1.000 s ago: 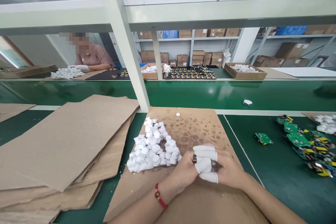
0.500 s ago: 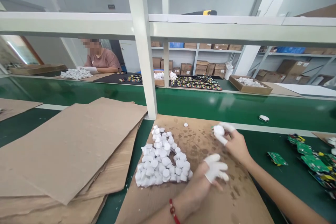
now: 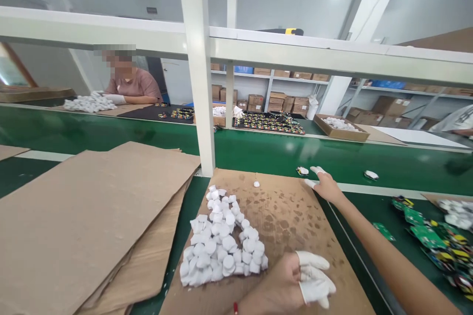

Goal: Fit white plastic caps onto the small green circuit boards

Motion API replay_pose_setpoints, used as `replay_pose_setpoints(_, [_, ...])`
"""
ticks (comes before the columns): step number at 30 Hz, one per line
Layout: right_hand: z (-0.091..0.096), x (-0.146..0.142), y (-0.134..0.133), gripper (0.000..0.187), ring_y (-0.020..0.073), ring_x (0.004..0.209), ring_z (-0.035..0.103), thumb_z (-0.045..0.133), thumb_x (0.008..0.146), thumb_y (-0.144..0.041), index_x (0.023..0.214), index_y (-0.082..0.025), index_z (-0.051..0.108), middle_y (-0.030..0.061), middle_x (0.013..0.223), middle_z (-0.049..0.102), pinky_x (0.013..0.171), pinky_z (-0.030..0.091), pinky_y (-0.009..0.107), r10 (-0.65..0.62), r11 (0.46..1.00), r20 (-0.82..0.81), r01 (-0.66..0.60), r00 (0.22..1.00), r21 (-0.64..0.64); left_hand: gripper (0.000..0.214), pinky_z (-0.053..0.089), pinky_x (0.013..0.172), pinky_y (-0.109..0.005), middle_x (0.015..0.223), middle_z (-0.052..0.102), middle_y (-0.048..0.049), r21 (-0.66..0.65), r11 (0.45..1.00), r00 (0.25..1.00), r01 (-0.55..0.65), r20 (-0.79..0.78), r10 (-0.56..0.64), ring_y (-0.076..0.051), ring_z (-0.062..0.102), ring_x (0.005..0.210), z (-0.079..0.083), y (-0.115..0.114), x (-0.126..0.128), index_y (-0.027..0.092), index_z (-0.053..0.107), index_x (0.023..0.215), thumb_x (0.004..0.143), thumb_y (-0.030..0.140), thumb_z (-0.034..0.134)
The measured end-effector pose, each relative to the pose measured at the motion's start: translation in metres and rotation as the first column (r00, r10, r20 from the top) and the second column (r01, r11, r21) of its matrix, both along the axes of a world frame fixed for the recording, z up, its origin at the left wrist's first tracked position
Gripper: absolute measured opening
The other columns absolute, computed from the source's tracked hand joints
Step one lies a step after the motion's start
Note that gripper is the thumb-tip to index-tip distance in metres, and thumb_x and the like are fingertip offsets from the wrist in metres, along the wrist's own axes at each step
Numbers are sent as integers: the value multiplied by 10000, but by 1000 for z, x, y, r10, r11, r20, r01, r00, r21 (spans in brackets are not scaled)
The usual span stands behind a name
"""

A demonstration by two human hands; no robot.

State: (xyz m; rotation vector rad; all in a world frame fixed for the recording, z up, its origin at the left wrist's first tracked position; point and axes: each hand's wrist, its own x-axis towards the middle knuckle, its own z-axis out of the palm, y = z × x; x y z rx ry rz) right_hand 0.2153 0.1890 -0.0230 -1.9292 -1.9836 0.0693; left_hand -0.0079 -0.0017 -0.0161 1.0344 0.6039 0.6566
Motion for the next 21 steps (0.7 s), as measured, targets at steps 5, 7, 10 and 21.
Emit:
replay_pose_setpoints(5, [12, 80, -73, 429, 325, 1138, 505, 493, 732, -402, 1071, -173, 620, 131, 1245, 549, 933, 411, 445, 79, 996, 104, -75, 991, -38, 435, 347, 508, -201, 892, 683, -118, -30, 997, 997, -69, 41, 70, -117, 593, 597, 5, 0, 2, 121, 598, 1005, 663, 383, 659])
replay_pose_setpoints(7, [8, 107, -98, 471, 389, 1065, 543, 478, 710, -427, 1036, -125, 635, 191, 1165, 591, 865, 442, 514, 7, 999, 130, -2, 991, -37, 358, 360, 497, -200, 888, 687, -128, -51, 994, 993, -92, 65, 95, -125, 607, 607, 5, 1, 3, 109, 607, 991, 710, 331, 603])
replay_pose_setpoints(10, [-4, 124, -123, 464, 364, 893, 638, 459, 707, -404, 1000, -98, 647, 203, 998, 664, 770, 513, 462, -19, 997, 124, 28, 992, -68, 327, 379, 495, -196, 879, 687, -131, -91, 992, 991, -92, 91, 100, -124, 613, 605, 4, 1, 4, 96, 609, 985, 709, 271, 594])
replay_pose_setpoints(21, [42, -17, -182, 505, 247, 1114, 533, 588, 791, -345, 1270, -245, 461, 80, 1236, 553, 928, 457, 386, 590, 788, -280, -616, 757, -6, 360, 491, 567, -288, 891, 642, -109, -248, 968, 965, -47, 239, 108, -175, 634, 711, -6, -2, 12, 133, 537, 1070, 801, 369, 499])
